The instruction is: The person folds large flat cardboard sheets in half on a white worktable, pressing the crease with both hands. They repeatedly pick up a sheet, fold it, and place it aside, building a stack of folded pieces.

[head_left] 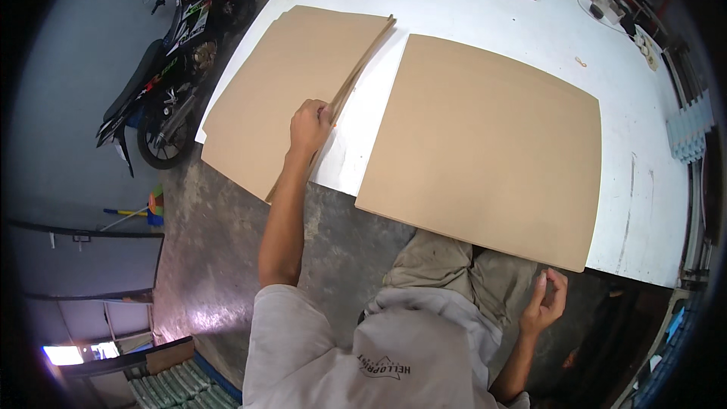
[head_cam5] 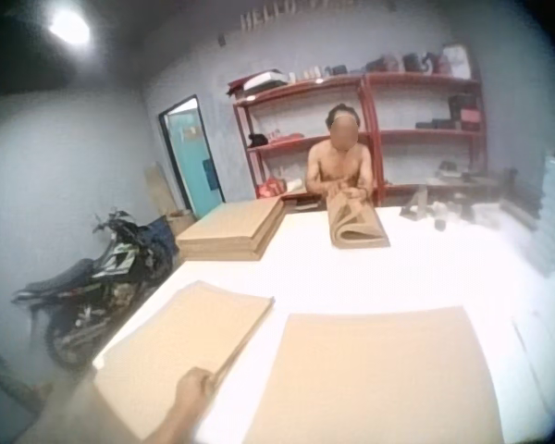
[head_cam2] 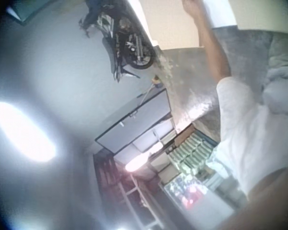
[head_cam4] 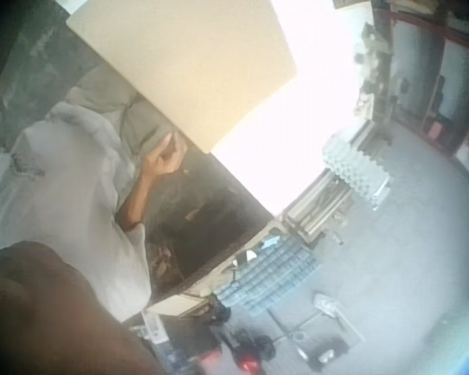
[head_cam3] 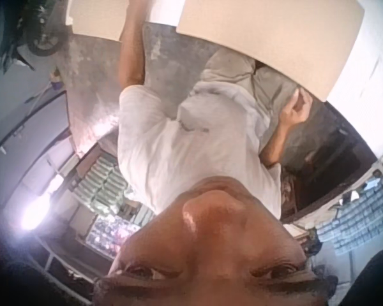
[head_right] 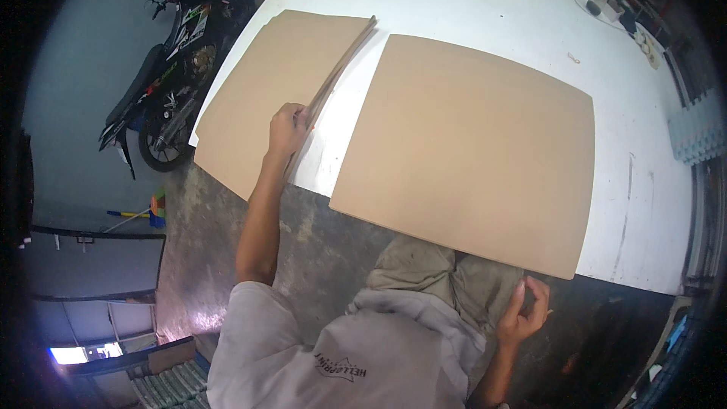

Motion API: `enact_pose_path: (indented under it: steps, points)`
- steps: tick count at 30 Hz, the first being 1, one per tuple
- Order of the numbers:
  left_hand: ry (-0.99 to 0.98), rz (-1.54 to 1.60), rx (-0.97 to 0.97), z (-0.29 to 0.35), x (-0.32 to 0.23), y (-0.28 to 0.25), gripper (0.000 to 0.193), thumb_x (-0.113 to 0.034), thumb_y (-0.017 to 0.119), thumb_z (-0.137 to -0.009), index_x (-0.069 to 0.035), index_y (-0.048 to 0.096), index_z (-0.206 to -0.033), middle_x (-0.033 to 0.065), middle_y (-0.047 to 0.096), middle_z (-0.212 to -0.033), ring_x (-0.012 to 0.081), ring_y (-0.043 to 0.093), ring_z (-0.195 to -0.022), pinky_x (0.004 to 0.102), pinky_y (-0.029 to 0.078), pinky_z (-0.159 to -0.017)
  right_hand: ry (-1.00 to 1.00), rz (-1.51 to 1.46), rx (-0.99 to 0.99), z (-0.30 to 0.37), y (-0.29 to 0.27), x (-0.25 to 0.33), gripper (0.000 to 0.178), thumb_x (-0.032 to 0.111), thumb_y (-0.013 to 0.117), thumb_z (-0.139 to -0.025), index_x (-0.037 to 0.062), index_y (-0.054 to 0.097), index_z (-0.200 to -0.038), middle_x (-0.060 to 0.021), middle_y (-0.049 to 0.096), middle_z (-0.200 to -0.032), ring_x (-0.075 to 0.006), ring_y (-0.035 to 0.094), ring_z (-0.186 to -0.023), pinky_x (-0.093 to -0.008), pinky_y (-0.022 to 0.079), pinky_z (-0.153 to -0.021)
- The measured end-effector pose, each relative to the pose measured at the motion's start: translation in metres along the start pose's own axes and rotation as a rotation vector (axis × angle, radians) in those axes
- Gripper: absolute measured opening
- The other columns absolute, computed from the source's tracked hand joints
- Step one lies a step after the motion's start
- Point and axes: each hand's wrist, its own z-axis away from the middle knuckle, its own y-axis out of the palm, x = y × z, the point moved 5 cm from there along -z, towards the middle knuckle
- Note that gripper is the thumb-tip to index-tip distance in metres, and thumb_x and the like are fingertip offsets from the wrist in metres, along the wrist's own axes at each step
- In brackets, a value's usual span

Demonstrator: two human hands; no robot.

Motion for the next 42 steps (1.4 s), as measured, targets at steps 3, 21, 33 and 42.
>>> enact_pose_path:
  steps: [3, 21, 33, 42]
  points:
    - [0.102, -0.075, 0.006, -0.001, -0.019, 0.003, 0.016, -0.016, 0.068, -0.097, -0.002, 0.075, -0.095, 0.0208, 0.074, -0.099, 0.0432, 0.072, -0.089, 0.0516, 0.057, -0.08, -0.006, 0.063, 0.055, -0.014, 0.012, 0.004, 0.012, -0.003, 0.067, -0.098, -0.006, 0.067, -0.11, -0.0164, 0.07, -0.105, -0.0268, 0.066, -0.098, -0.0365, 0.052, -0.09]
    - [-0.014, -0.063, 0.154, -0.016, -0.042, 0.007, 0.032, -0.027, 0.07, -0.1, 0.004, 0.076, -0.095, 0.0262, 0.074, -0.094, 0.0432, 0.072, -0.086, 0.0503, 0.057, -0.078, -0.184, 0.17, 0.248, -0.03, 0.032, 0.011, 0.016, -0.004, 0.073, -0.09, -0.0029, 0.071, -0.106, -0.0177, 0.071, -0.099, -0.0359, 0.067, -0.093, -0.0438, 0.052, -0.089]
    - [0.728, 0.299, 0.351, 0.193, -0.271, 0.052, 0.032, -0.018, 0.089, -0.076, -0.008, 0.077, -0.104, 0.0042, 0.072, -0.1, 0.0251, 0.068, -0.098, 0.0419, 0.052, -0.089, -0.528, 0.36, 0.47, -0.052, 0.05, 0.007, 0.037, 0.009, 0.087, -0.077, 0.0061, 0.076, -0.112, -0.0101, 0.071, -0.116, -0.0325, 0.066, -0.11, -0.0504, 0.052, -0.095]
    - [0.746, 0.249, 0.404, 0.191, -0.273, 0.058, 0.033, -0.022, 0.085, -0.078, -0.006, 0.08, -0.105, 0.0023, 0.072, -0.101, 0.0229, 0.064, -0.094, 0.0394, 0.05, -0.088, -0.503, 0.327, 0.461, -0.054, 0.052, -0.006, 0.03, 0.006, 0.085, -0.077, 0.0082, 0.077, -0.106, -0.0051, 0.072, -0.107, -0.0283, 0.067, -0.103, -0.048, 0.051, -0.094]
